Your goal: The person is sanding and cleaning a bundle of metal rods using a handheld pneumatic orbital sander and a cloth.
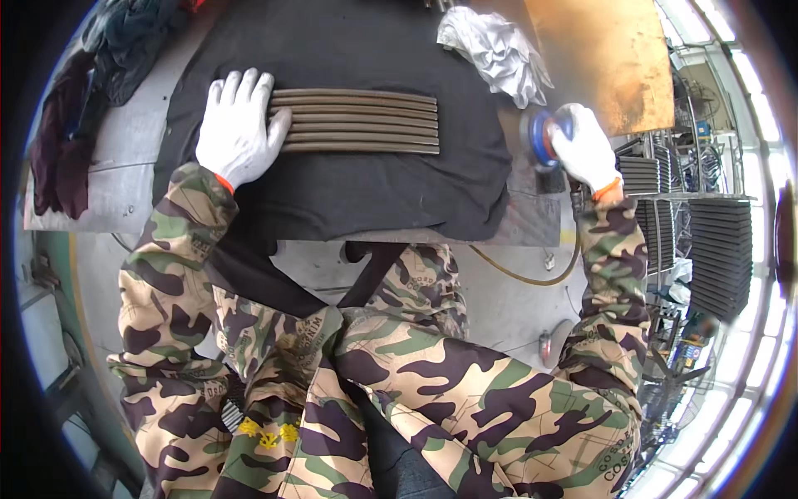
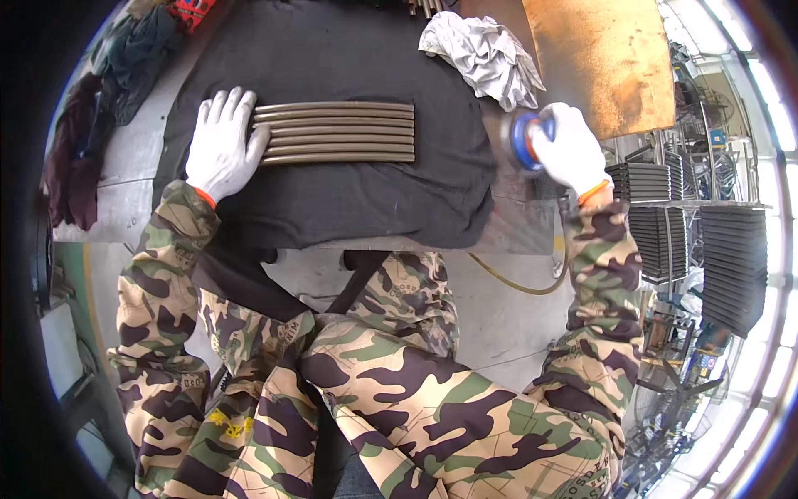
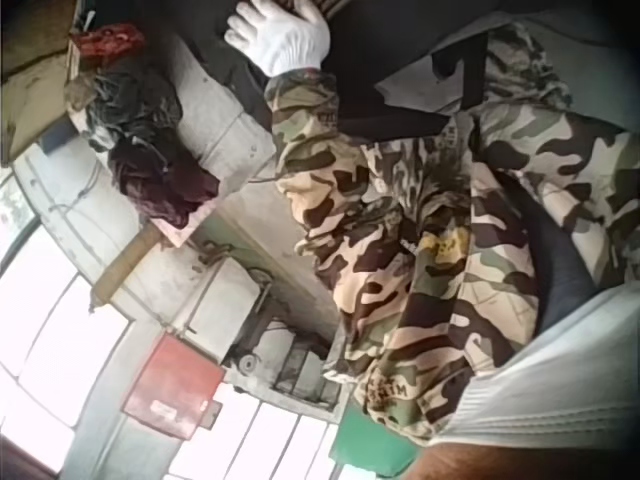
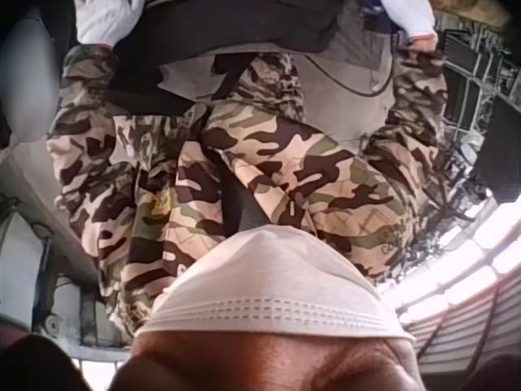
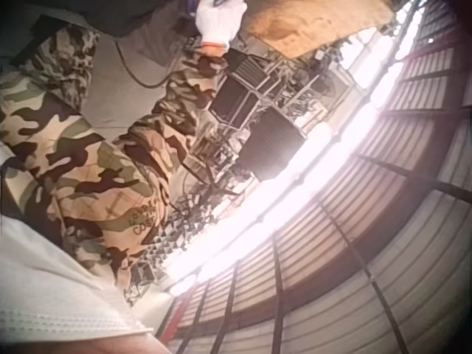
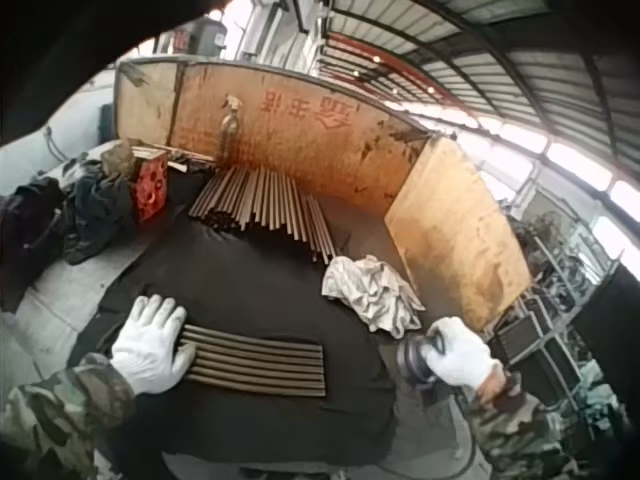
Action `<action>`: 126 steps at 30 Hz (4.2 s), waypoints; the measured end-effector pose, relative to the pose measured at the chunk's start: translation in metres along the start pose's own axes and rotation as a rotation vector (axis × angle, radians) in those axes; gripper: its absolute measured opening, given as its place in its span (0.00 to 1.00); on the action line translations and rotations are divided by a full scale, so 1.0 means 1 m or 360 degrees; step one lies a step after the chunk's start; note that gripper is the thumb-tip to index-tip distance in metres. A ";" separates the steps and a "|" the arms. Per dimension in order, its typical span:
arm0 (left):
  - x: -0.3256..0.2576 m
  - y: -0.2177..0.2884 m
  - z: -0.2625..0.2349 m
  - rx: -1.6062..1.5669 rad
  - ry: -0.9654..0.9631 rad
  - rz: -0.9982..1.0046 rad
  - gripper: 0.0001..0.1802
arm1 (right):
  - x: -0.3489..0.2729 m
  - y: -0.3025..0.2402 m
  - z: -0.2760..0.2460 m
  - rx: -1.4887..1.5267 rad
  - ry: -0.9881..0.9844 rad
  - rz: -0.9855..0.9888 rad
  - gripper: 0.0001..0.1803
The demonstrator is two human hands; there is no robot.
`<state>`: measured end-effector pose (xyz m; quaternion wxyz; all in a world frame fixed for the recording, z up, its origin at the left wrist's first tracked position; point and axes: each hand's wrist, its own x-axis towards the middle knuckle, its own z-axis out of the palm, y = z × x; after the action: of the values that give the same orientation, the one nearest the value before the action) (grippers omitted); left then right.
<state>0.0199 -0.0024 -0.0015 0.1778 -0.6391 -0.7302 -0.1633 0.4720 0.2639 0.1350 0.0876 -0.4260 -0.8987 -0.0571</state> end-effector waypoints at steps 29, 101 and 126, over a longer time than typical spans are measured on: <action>0.008 0.003 0.008 0.0121 -0.0074 -0.0092 0.32 | 0.054 -0.167 0.057 0.0027 0.0283 -0.1038 0.13; -0.003 0.022 -0.005 -0.0013 -0.0078 -0.0074 0.33 | 0.059 -0.190 0.054 0.0070 0.0037 -0.0889 0.15; 0.021 0.004 0.015 0.0213 0.0041 0.0002 0.33 | 0.077 -0.230 0.037 0.0080 -0.0045 -0.0767 0.15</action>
<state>0.0201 0.0233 -0.0054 0.2297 -0.6242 -0.7366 -0.1224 0.2412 0.1837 0.1082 0.0694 -0.1976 -0.9767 -0.0479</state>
